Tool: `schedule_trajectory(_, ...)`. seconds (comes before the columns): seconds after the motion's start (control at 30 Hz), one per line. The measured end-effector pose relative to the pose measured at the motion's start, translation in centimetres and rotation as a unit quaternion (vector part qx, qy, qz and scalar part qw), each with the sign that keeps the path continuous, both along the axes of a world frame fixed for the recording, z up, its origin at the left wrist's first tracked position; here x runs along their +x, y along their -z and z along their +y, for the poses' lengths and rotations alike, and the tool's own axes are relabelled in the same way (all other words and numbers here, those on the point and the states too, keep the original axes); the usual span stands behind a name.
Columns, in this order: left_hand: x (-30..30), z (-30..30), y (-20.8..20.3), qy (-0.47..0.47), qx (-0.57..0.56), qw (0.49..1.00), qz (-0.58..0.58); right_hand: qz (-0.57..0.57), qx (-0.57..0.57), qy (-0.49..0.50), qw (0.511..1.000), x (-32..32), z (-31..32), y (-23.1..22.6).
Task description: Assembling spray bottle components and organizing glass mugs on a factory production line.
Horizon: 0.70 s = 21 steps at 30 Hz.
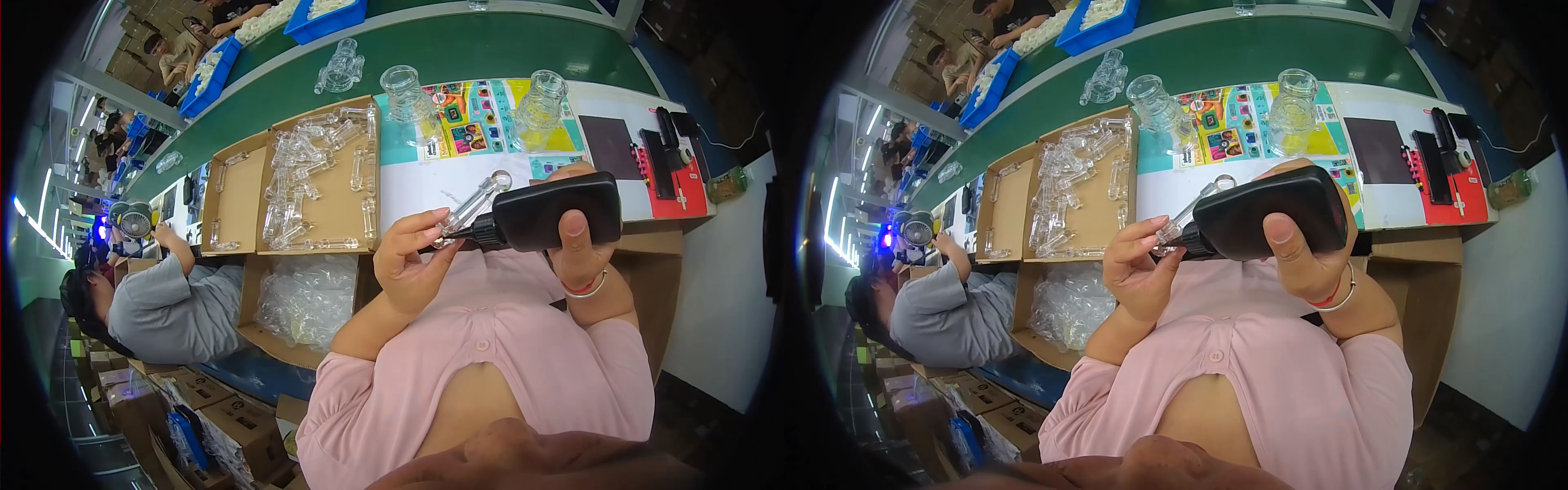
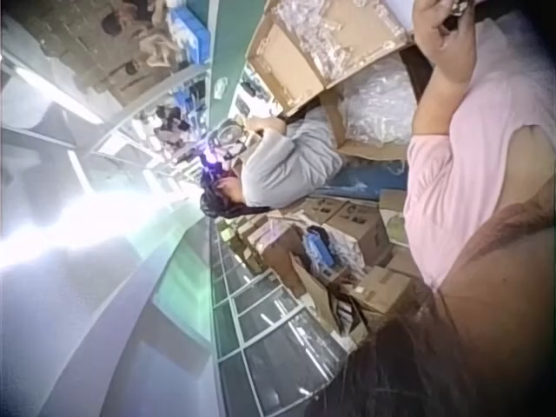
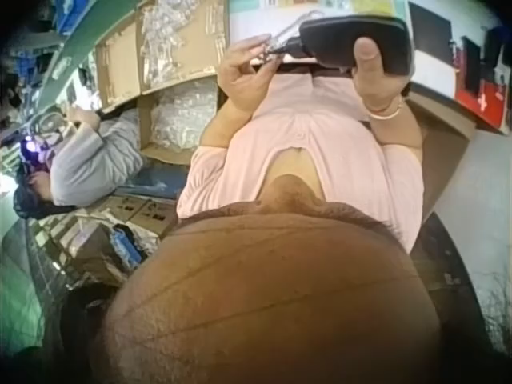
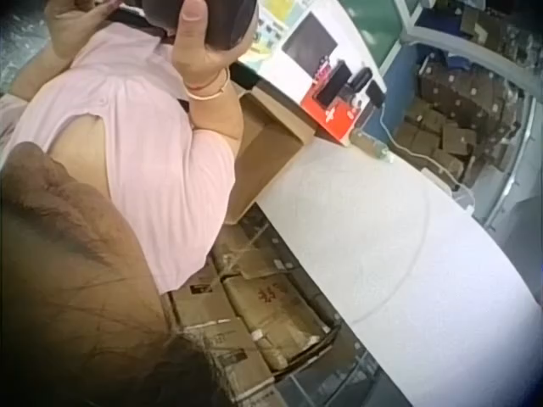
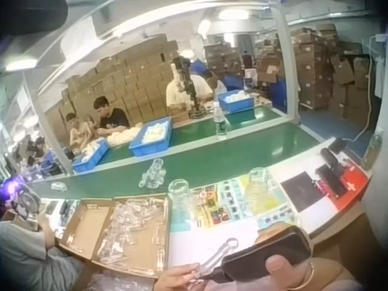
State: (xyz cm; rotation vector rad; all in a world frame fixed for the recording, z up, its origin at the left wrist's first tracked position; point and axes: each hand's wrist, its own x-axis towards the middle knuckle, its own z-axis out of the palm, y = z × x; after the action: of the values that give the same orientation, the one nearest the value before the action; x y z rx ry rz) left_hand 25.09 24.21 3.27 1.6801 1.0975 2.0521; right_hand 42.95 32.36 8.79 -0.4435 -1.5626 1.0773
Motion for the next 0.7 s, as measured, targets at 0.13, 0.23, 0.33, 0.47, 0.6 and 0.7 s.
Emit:
schedule_trajectory(0.13, 0.1, 0.0, -0.3, -0.019, 0.007, 0.999, 0.025, 0.024, -0.034, -0.006, 0.999, -0.1, -0.1, -0.3)
schedule_trajectory(0.23, 0.0, -0.1, -0.2, -0.025, 0.004, 0.999, 0.035, 0.025, -0.045, -0.014, 0.999, 0.0, 0.0, -0.4)
schedule_trajectory(0.33, -0.2, -0.1, -0.5, -0.049, 0.014, 0.996, 0.071, 0.001, -0.110, -0.033, 0.993, 0.5, -0.3, -1.2)
schedule_trajectory(0.47, -0.4, -0.1, -0.8, -0.067, 0.014, 0.993, 0.097, 0.000, -0.021, -0.010, 1.000, 0.3, 0.2, -0.9)
schedule_trajectory(0.6, -0.6, -0.2, -0.9, -0.099, 0.016, 0.987, 0.126, -0.060, 0.084, 0.012, 0.995, 1.0, 0.2, -1.4)
schedule_trajectory(0.7, -0.8, -0.1, -1.2, -0.112, 0.016, 0.982, 0.152, -0.121, 0.198, 0.016, 0.972, 1.6, -0.3, -2.1)
